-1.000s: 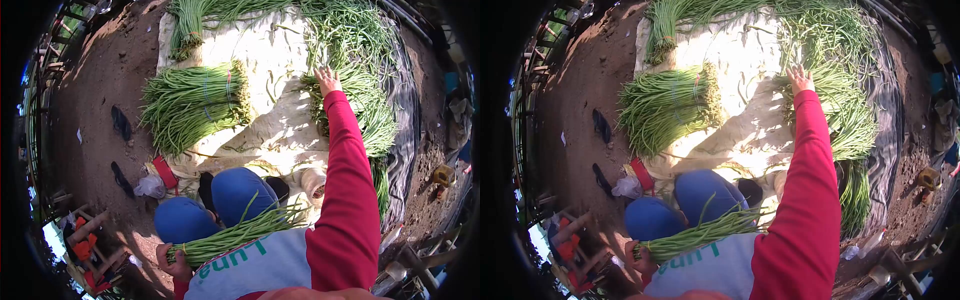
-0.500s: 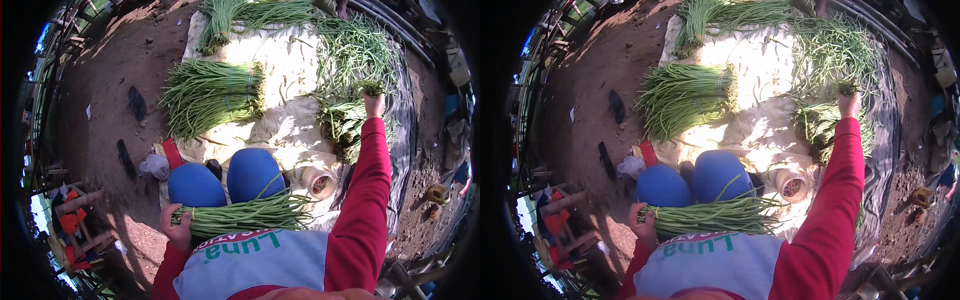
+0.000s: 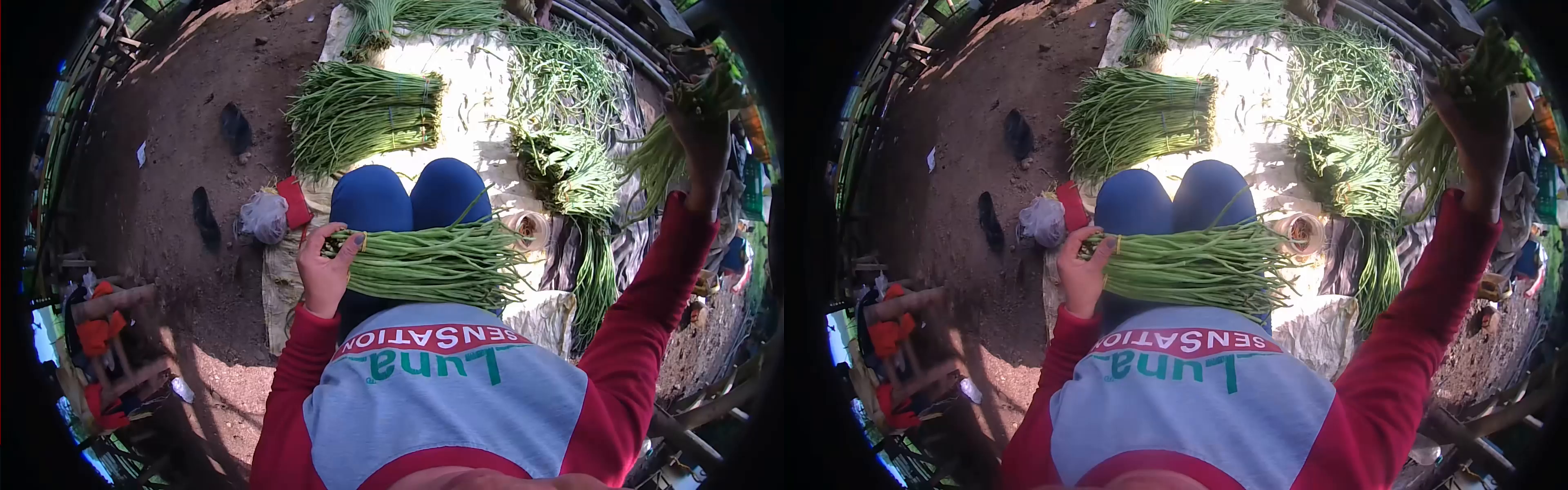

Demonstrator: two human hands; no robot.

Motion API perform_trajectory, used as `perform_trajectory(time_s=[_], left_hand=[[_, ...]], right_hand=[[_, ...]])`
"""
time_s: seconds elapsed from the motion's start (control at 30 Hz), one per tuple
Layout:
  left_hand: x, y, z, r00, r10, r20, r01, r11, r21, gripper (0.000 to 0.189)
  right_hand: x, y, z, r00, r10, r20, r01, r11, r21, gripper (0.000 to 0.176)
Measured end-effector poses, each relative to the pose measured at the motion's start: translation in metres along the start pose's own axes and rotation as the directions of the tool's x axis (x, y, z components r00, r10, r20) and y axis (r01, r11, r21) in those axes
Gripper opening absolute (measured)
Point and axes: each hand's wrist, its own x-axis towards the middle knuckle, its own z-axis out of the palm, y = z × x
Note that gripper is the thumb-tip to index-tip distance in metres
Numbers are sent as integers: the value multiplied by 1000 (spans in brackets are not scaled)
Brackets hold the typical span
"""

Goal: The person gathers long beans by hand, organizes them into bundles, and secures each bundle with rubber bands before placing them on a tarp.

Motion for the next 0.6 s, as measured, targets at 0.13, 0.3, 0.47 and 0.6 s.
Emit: perform_trajectory(time_s=[0.13, 0.3, 0.47, 0.6], left_hand=[[-8, -15, -3, 999, -29, -25, 25, 993, -118, 32], [-1, -30, -11, 991, -90, 103, 87, 996, 30, 27], [13, -39, -36, 967, -34, 251, 37, 999, -9, 50], [28, -26, -31, 936, -19, 351, 122, 954, -274, 54]], right_hand=[[-34, -177, 48, 942, -265, 205, 157, 890, 428, 42], [-143, -312, 212, 677, -414, 608, -135, 743, 656, 71], [-151, -328, 212, 743, -375, 554, -221, 644, 733, 76], [-139, -318, 214, 653, -453, 607, -237, 639, 732, 62]])
